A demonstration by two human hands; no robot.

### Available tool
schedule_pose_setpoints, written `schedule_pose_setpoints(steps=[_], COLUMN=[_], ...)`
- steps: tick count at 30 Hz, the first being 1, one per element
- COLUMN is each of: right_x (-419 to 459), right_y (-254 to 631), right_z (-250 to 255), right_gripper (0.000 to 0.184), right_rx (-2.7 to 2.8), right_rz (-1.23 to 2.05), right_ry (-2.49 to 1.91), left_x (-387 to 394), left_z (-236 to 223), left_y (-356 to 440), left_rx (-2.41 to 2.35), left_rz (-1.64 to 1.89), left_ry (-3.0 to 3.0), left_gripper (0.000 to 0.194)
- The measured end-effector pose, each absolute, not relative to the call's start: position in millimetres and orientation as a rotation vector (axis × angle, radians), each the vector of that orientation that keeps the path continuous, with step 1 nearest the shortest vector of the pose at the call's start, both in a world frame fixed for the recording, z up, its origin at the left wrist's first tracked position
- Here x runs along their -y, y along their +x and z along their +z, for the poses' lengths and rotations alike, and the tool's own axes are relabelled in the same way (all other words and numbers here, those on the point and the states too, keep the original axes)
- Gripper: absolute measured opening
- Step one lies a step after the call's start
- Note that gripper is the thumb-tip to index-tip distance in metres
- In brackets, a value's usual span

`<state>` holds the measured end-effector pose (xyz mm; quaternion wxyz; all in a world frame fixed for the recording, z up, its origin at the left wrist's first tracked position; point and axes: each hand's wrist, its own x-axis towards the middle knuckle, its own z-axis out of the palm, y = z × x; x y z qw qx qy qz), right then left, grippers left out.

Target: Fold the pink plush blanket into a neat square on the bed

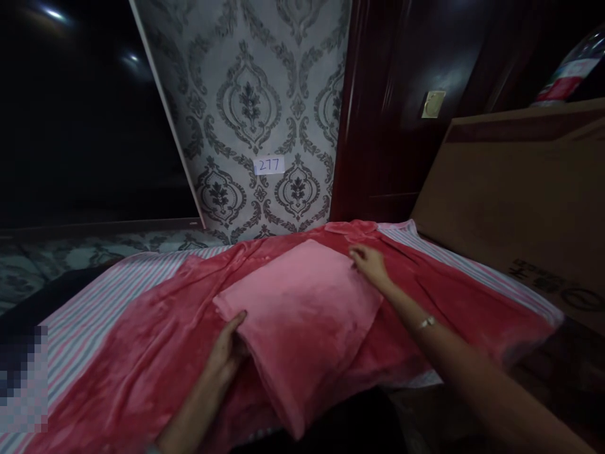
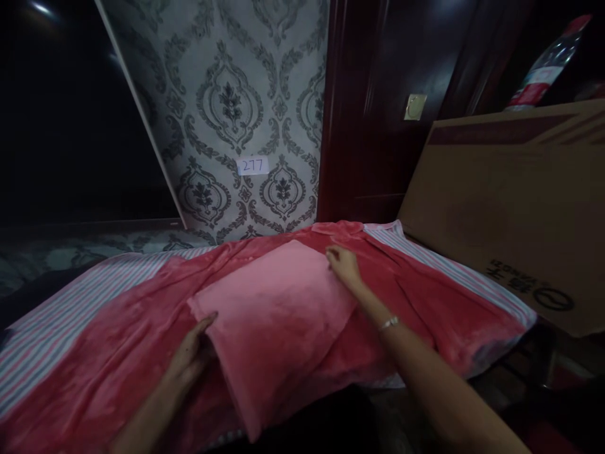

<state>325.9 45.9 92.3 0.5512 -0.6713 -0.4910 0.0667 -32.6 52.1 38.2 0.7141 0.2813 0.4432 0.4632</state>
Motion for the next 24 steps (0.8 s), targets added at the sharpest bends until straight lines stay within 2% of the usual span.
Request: schedule_pose_setpoints(steps=[2,4,8,13,17,21,24], right_x=[-17,13,63,89,92,91,91], right_y=[314,307,302,291,273,254,244], right_z=[51,18,-17,-26,-28,-26,-18], right_gripper=[0.024,0.037,0.049,0.065,0.069,0.076,0.072], right_rx=[1.157,1.044,0.694,0.369,0.294,0.218,0.201], right_rz=[0.197,0.369,0.706,0.955,0.926,0.833,0.946], right_ry=[-1.585,-1.52,-1.376,-1.156,-1.051,-1.038,-1.003], left_x=[-45,-42,-50,-76,-105,-132,-155], left_z=[28,27,32,36,43,55,68], left_y=[-37,-42,-50,-72,-93,-103,-102], left_rx=[-1.007,-1.0,-1.058,-1.07,-1.138,-1.17,-1.135], left_rz=[0.984,0.971,0.976,1.174,1.104,0.948,0.954], left_ry=[0.488,0.461,0.552,0.67,0.822,1.011,1.061], left_gripper=[0.015,0.019,0.014,0.011,0.018,0.017,0.013])
